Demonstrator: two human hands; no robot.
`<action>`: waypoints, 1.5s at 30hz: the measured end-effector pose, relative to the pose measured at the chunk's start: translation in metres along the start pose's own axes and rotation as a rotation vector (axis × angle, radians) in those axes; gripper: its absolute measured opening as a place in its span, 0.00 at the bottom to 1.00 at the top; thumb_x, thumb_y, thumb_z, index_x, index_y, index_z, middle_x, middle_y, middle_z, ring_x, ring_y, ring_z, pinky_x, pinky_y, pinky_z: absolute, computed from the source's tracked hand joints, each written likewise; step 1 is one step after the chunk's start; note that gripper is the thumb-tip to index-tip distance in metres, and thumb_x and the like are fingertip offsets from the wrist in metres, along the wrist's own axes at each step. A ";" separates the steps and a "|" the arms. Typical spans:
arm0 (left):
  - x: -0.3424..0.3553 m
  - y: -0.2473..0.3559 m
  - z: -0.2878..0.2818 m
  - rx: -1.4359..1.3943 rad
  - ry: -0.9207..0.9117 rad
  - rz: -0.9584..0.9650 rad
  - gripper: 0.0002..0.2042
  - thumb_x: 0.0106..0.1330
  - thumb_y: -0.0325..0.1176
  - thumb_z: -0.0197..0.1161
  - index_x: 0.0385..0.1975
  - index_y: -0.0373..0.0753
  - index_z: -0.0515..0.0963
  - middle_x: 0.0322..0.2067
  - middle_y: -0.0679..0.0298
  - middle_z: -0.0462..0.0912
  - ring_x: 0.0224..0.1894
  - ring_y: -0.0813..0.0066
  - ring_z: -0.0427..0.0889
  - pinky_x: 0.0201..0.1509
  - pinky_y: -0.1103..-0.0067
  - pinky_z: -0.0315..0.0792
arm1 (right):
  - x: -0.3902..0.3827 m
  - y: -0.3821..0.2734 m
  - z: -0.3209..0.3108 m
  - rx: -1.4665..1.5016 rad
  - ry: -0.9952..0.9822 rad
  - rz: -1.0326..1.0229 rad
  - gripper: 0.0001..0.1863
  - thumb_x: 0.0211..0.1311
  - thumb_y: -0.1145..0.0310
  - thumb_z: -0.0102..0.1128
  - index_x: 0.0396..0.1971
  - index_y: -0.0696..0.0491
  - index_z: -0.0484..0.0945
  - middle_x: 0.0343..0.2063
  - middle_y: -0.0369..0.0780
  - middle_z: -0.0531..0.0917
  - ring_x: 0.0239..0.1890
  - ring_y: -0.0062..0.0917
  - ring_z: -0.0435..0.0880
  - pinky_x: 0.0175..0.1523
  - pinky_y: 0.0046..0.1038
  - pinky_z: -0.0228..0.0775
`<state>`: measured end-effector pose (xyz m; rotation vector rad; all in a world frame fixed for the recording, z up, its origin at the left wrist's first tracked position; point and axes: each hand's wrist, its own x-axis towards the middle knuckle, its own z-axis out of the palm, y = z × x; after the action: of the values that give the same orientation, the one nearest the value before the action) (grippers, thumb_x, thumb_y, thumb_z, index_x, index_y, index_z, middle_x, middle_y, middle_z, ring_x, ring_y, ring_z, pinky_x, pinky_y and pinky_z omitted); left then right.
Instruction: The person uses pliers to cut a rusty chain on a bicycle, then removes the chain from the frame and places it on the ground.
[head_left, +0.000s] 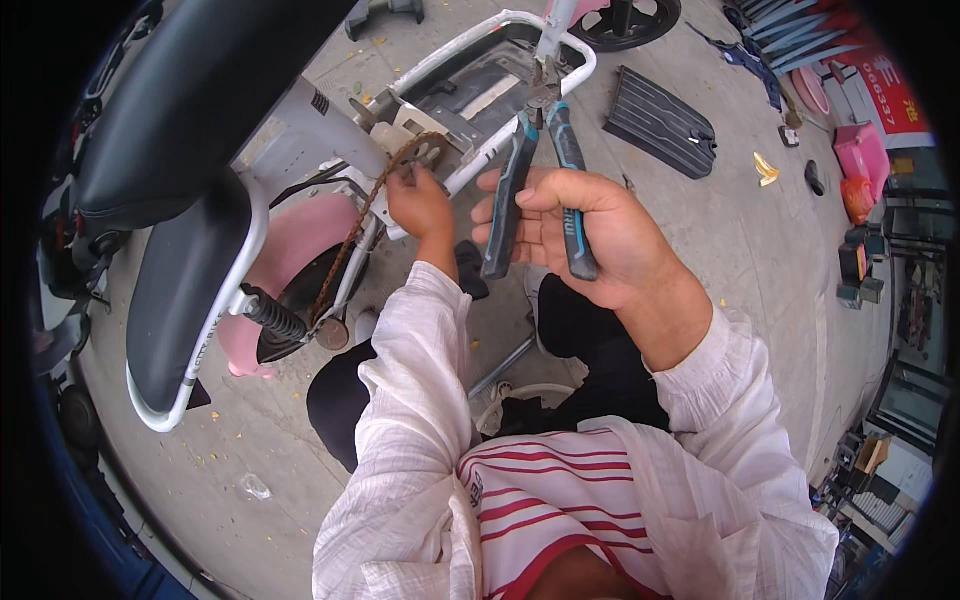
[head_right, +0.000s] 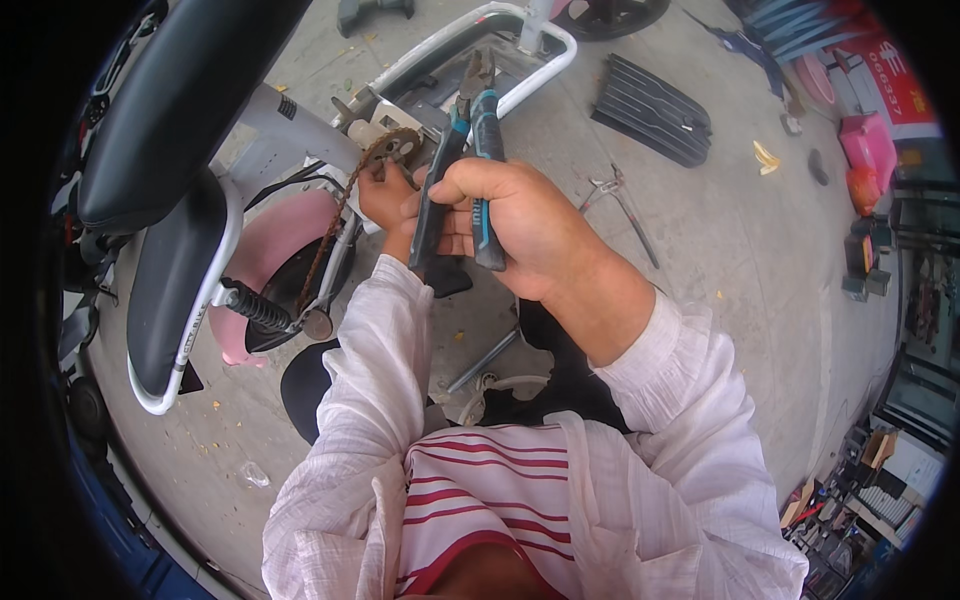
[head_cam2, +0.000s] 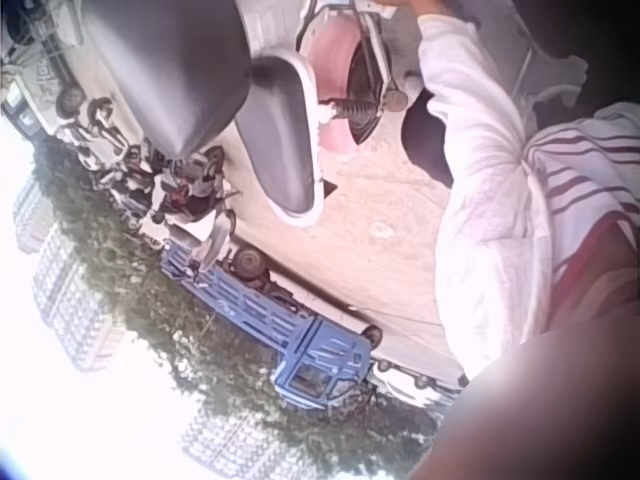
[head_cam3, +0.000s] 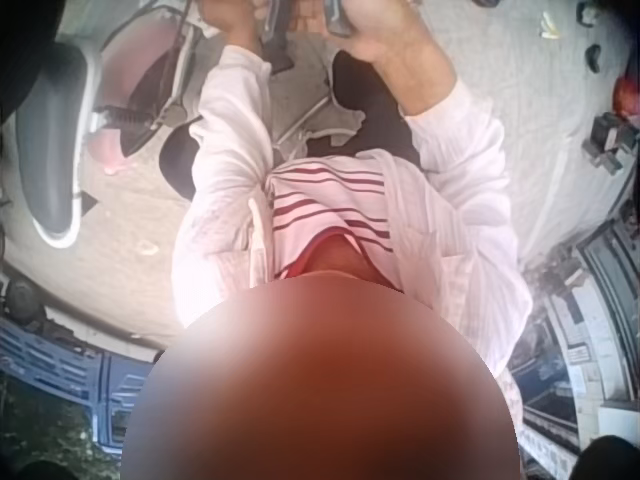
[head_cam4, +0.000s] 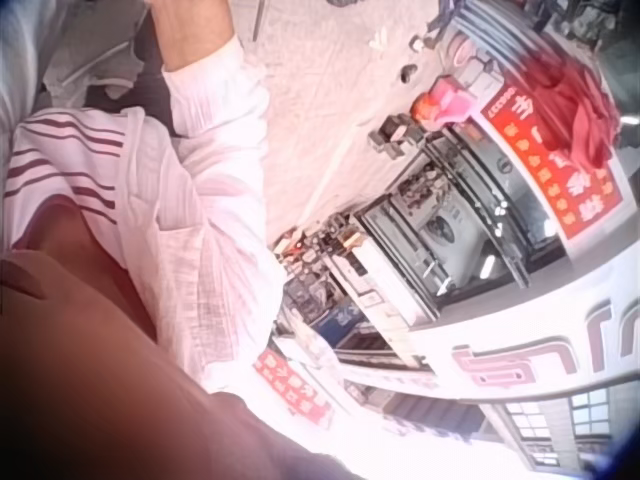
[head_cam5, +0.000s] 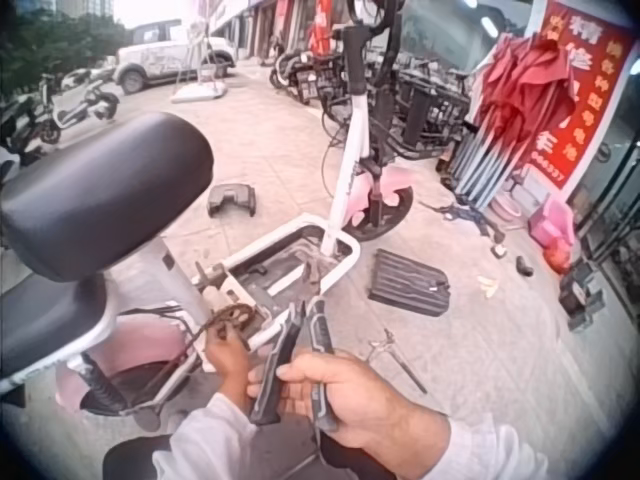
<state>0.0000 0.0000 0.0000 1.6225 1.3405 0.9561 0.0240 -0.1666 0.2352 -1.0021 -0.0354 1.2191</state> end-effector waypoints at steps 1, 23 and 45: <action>-0.002 0.006 -0.001 -0.003 -0.008 -0.025 0.14 0.58 0.39 0.62 0.39 0.37 0.80 0.30 0.56 0.84 0.32 0.59 0.83 0.38 0.66 0.73 | 0.000 0.000 -0.001 -0.004 0.003 -0.002 0.21 0.59 0.69 0.47 0.50 0.65 0.71 0.40 0.48 0.81 0.43 0.34 0.82 0.50 0.34 0.72; -0.007 -0.013 0.004 -0.035 0.031 0.027 0.15 0.60 0.37 0.57 0.41 0.34 0.78 0.33 0.54 0.84 0.34 0.61 0.83 0.38 0.68 0.74 | 0.000 0.001 0.002 0.008 -0.003 0.033 0.21 0.58 0.69 0.48 0.50 0.64 0.72 0.39 0.48 0.81 0.43 0.33 0.82 0.50 0.34 0.71; -0.009 -0.009 -0.005 -0.201 -0.016 -0.028 0.16 0.61 0.35 0.58 0.44 0.30 0.78 0.26 0.57 0.83 0.25 0.69 0.81 0.30 0.75 0.74 | 0.003 0.003 0.010 -0.006 -0.006 0.067 0.21 0.58 0.68 0.48 0.49 0.63 0.72 0.39 0.47 0.81 0.43 0.33 0.81 0.51 0.34 0.70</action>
<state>-0.0093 -0.0070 -0.0070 1.4527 1.2126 1.0245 0.0179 -0.1582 0.2378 -1.0121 -0.0106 1.2837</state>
